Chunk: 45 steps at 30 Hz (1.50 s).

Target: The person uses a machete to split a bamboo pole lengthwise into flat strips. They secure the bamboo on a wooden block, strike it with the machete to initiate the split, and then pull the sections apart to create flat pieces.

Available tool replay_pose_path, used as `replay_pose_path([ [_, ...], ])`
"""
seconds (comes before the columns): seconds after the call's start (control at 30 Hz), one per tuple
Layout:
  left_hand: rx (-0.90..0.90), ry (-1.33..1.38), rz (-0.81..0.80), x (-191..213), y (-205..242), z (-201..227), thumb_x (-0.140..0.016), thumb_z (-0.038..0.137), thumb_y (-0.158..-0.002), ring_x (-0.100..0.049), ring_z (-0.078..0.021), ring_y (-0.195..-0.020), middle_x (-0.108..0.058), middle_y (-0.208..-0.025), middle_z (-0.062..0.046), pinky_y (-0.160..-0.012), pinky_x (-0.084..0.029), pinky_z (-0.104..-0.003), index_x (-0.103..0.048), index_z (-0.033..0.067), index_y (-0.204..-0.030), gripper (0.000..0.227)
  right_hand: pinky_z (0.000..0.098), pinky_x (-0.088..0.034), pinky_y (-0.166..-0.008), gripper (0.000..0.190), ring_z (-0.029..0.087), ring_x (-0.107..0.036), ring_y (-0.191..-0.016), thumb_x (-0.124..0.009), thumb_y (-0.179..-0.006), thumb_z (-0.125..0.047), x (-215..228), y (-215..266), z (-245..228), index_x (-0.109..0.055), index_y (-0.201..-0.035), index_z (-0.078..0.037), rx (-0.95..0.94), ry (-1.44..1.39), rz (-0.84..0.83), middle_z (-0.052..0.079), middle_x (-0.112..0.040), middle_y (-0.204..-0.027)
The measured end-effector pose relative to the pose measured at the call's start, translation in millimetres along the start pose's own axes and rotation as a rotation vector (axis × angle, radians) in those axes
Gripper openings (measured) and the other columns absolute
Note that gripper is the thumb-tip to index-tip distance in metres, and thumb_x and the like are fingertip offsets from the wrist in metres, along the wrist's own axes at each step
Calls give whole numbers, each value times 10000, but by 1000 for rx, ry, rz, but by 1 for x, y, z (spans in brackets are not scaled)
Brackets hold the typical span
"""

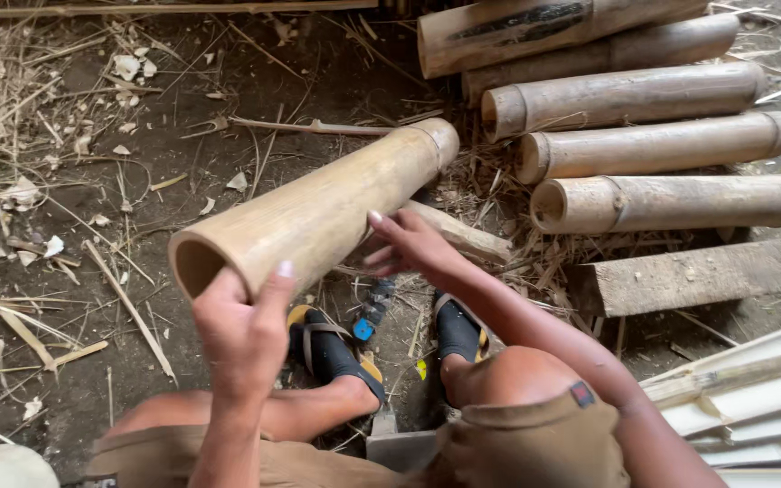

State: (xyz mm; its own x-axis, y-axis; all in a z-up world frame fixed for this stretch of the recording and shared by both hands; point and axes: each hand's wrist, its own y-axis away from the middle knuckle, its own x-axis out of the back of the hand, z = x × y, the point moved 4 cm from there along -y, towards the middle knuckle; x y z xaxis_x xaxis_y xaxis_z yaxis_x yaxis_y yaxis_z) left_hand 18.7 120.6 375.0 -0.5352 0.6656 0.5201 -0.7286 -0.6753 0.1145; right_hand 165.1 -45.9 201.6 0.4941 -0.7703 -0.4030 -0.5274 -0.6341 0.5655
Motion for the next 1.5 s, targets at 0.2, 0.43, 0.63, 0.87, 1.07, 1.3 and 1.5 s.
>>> replay_pose_path([
  [0.2,47,491,111,10,-25,-36,-652,65,-1002,-696,-143,-954,-732,-1098,-138,-870,-548,-257,-664,-95,-1169,232,338,-622,-620,274,139,-697,-659,-672,-987,-253,83,-68,80,-715,-981,18,135,359,254,105,-723,-816],
  [0.43,75,422,123,15,-17,-33,-656,68,-1026,-660,-169,-959,-708,-1125,-183,-875,-522,-286,-624,-120,-1224,275,341,-639,-609,318,178,-725,-634,-692,-967,-317,93,-89,173,-643,-987,-4,-199,613,396,115,-720,-790],
  [0.63,84,526,49,16,-15,-29,-641,60,-1016,-664,-157,-1061,-698,-1195,-166,-982,-520,-273,-588,-119,-1293,334,424,-531,-980,429,301,-612,-1132,-667,-1047,-324,81,-91,166,-508,-1305,-21,1,1403,475,192,-608,-1250],
  [0.87,-18,127,-69,17,-8,-22,-692,131,-989,-668,-186,-994,-707,-1126,-159,-891,-520,-294,-573,-115,-1266,390,578,-379,-1010,1023,360,-458,-1285,-878,-679,-298,142,-75,115,-339,-1532,-137,83,1596,516,149,-465,-1424],
  [1.07,-157,161,-63,-3,4,-1,-678,153,-1047,-684,-209,-1127,-694,-1233,-169,-994,-542,-307,-547,-121,-1336,419,542,-455,-952,881,360,-542,-1220,-861,-704,-349,199,11,152,-507,-1488,-163,90,1265,733,147,-624,-1354],
  [1.3,-133,173,-52,-17,-7,26,-634,138,-1008,-674,-186,-1110,-662,-1207,-152,-994,-532,-282,-505,-121,-1304,414,537,-455,-1013,921,390,-528,-1237,-889,-718,-382,220,94,192,-489,-1479,-50,75,1053,1074,209,-554,-1381],
  [1.5,-192,108,3,-26,3,29,-688,94,-997,-676,-194,-1101,-666,-1211,-174,-1010,-529,-295,-518,-126,-1288,403,521,-474,-1025,620,369,-520,-1289,-810,-877,-374,113,12,166,-516,-1352,-105,384,1423,608,195,-520,-1390],
])
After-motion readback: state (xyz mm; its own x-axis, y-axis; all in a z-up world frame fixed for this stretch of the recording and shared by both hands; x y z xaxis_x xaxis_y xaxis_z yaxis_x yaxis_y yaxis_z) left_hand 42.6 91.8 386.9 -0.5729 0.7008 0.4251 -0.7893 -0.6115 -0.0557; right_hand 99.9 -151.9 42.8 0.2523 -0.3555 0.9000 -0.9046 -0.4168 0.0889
